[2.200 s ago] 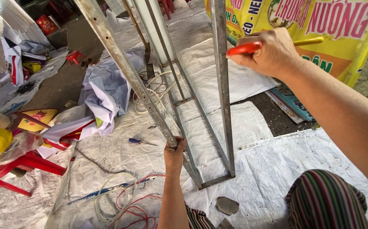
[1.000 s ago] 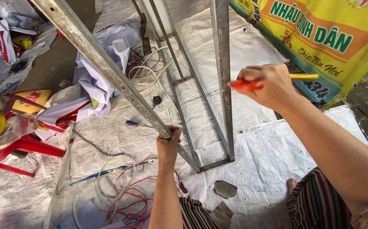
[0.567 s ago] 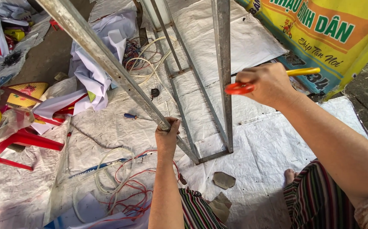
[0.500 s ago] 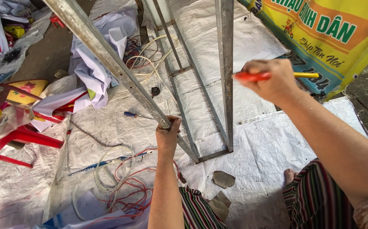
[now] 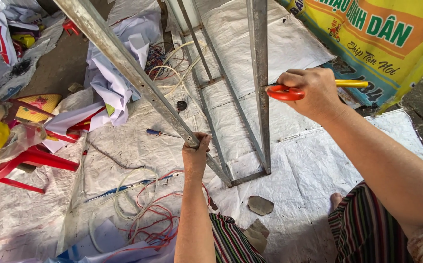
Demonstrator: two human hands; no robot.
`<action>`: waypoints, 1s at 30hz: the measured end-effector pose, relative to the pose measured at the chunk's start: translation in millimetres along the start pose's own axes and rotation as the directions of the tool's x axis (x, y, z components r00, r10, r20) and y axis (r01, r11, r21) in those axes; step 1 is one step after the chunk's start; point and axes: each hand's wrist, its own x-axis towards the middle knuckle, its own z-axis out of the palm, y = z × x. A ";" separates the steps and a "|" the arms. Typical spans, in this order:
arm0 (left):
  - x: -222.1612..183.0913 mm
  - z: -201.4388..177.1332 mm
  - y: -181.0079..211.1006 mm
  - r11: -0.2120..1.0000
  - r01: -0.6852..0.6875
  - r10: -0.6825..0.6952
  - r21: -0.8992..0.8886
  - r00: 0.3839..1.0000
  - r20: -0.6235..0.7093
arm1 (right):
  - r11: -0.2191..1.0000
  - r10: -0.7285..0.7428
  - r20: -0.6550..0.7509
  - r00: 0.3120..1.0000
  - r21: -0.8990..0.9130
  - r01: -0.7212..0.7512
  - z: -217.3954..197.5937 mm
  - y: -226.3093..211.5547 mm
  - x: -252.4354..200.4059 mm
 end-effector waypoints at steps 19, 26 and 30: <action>4.1 1.6 -16.7 0.999 0.005 -0.005 -0.050 1.000 0.000 | 0.991 0.131 -0.049 0.990 0.021 -0.130 -32.7 -30.9 23.0; 5.6 2.0 -18.8 0.998 -0.007 0.006 -0.054 1.000 -0.009 | 0.980 0.132 -0.078 0.988 0.162 -0.118 -30.9 -24.8 34.6; 2.7 2.7 -11.9 0.997 -0.015 0.014 -0.074 1.000 -0.019 | 0.963 0.076 -0.062 0.995 0.265 -0.057 -19.3 -14.7 25.9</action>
